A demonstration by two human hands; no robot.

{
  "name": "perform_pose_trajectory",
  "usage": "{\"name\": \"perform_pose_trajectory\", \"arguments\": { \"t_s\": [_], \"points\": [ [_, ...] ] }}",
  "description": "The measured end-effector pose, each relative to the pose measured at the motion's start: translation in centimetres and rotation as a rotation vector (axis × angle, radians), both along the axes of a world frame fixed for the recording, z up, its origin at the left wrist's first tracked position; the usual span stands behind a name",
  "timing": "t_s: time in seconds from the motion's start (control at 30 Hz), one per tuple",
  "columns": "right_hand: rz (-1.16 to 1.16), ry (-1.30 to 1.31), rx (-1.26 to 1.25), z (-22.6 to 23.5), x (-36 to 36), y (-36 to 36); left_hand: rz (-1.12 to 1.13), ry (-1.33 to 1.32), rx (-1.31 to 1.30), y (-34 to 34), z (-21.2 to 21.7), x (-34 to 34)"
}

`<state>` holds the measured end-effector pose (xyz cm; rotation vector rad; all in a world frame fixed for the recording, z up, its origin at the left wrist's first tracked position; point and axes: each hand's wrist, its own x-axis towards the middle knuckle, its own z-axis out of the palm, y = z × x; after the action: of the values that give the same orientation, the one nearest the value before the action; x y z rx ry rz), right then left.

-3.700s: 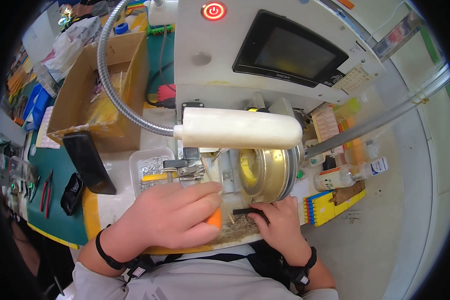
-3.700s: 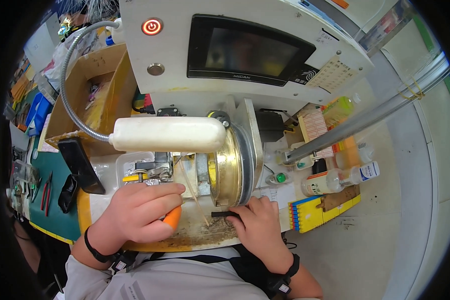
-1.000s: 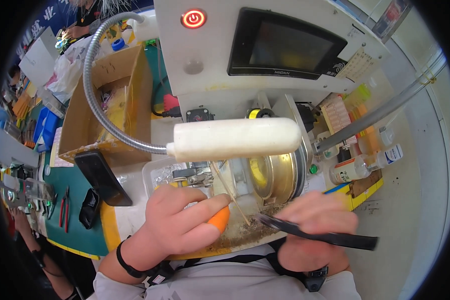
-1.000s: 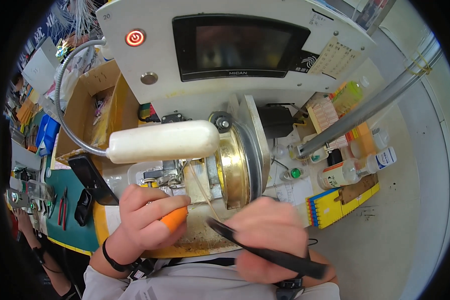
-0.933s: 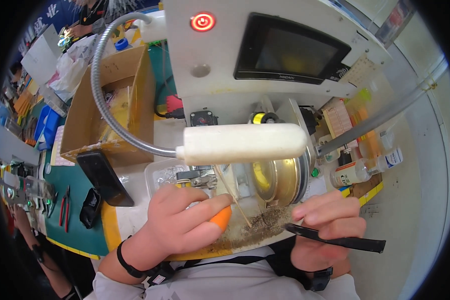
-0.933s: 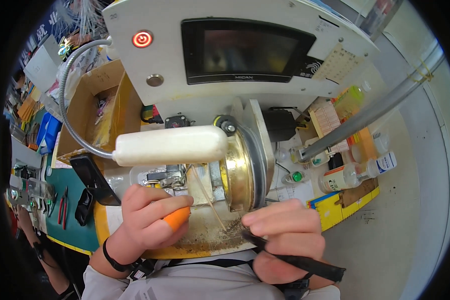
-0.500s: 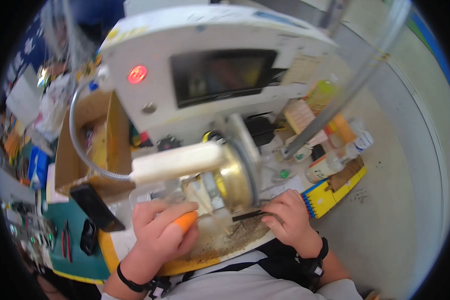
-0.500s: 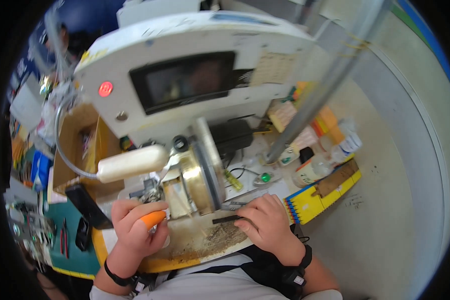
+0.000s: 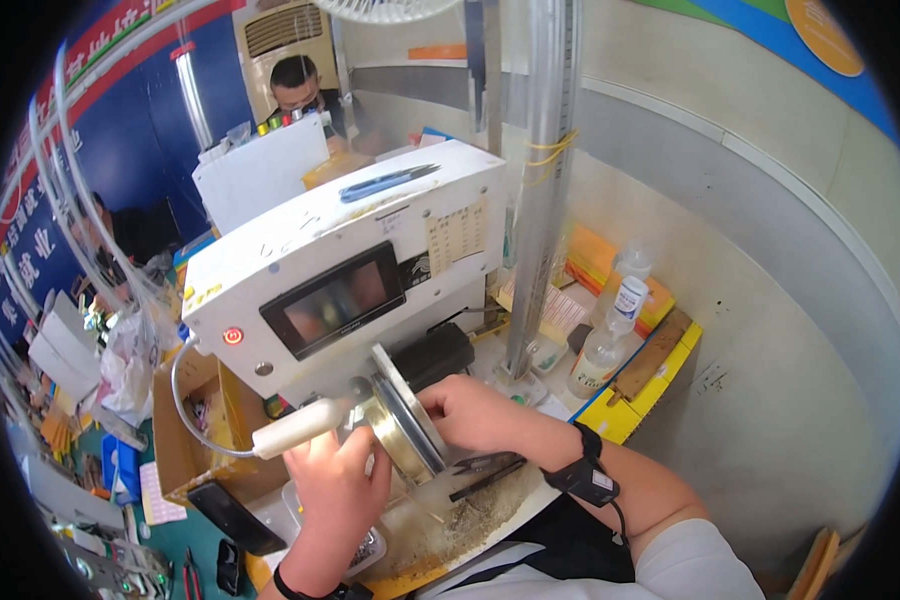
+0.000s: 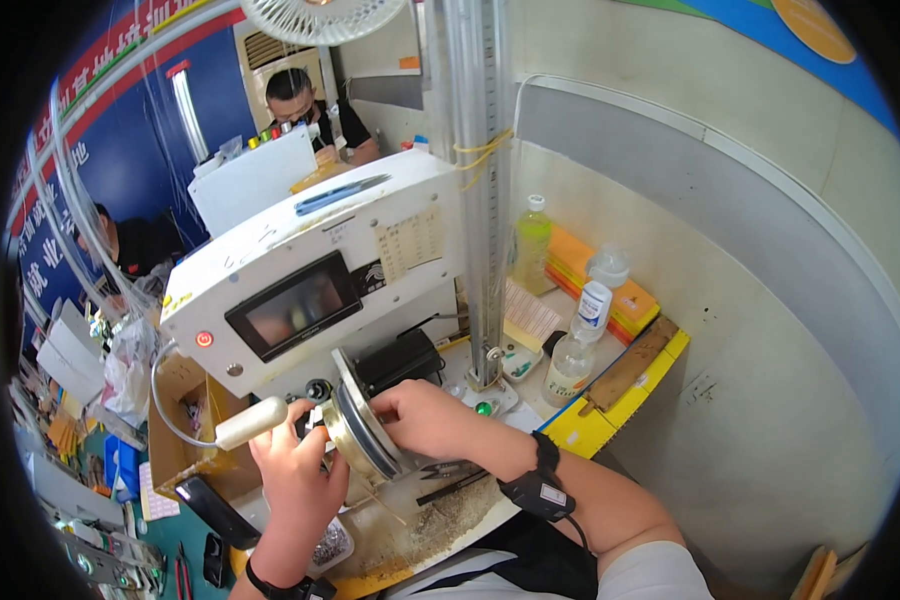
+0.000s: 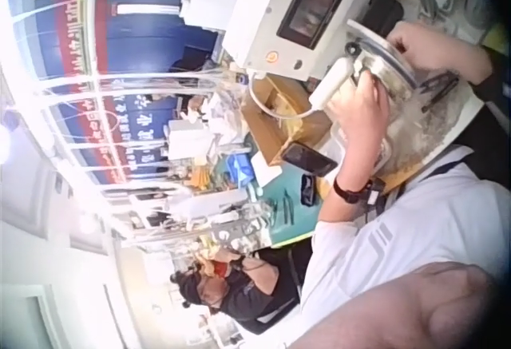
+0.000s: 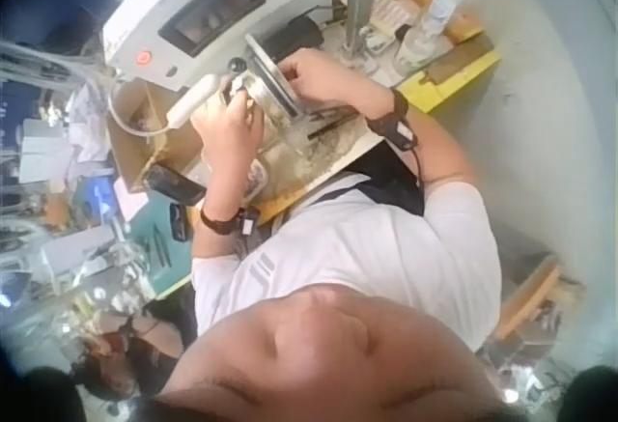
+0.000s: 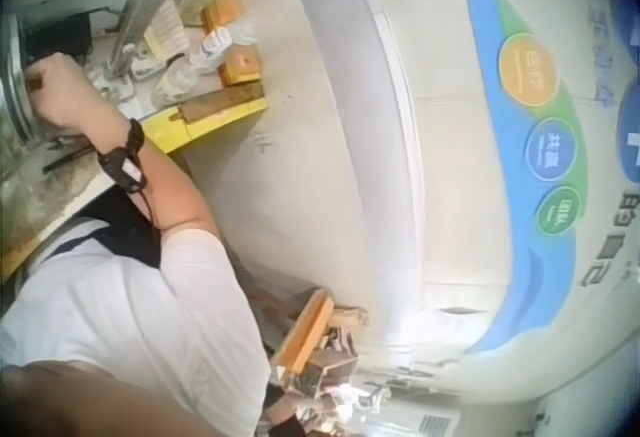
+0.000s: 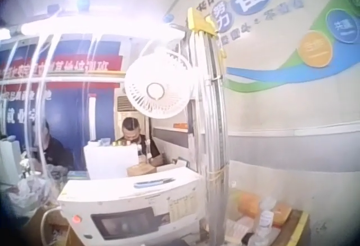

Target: Operating a specialized machine to wrap and process small industrial components.

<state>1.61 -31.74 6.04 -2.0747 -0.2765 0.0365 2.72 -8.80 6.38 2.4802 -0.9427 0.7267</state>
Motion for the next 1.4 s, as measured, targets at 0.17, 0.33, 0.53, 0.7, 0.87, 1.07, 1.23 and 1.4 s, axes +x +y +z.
{"name": "perform_pose_trajectory", "arguments": {
  "t_s": [0.17,0.33,0.53,0.7,0.87,1.07,1.23,1.4],
  "points": [
    [-0.059,0.032,0.03,-0.5,0.0,0.6,0.005,-0.081,-0.014,0.2,-0.6,0.3],
    [-0.308,-0.142,0.064,-1.3,-3.5,0.2,-0.001,-0.115,-0.038,0.6,0.3,-0.9],
    [-0.398,-0.433,0.041,-3.8,-10.9,0.5,-0.226,0.057,-0.14,3.5,-1.6,-4.3],
    [-0.311,-0.688,-0.009,-4.3,-12.6,0.8,-0.47,0.416,-0.15,2.0,-2.2,-5.1],
    [-0.24,-0.82,-0.146,-4.9,-12.3,1.4,-0.622,0.741,-0.119,1.8,-2.8,-4.6],
    [-0.13,-0.806,-0.254,-5.1,-12.1,1.5,-0.543,0.704,-0.168,2.2,-4.3,-4.9],
    [-0.634,-0.371,0.574,-7.5,-9.9,0.5,-0.695,0.541,-0.233,3.4,-4.3,-4.1],
    [-0.794,0.042,0.986,-3.7,-4.4,-3.1,-0.769,0.491,-0.178,4.4,-4.1,-3.7]
  ]
}}
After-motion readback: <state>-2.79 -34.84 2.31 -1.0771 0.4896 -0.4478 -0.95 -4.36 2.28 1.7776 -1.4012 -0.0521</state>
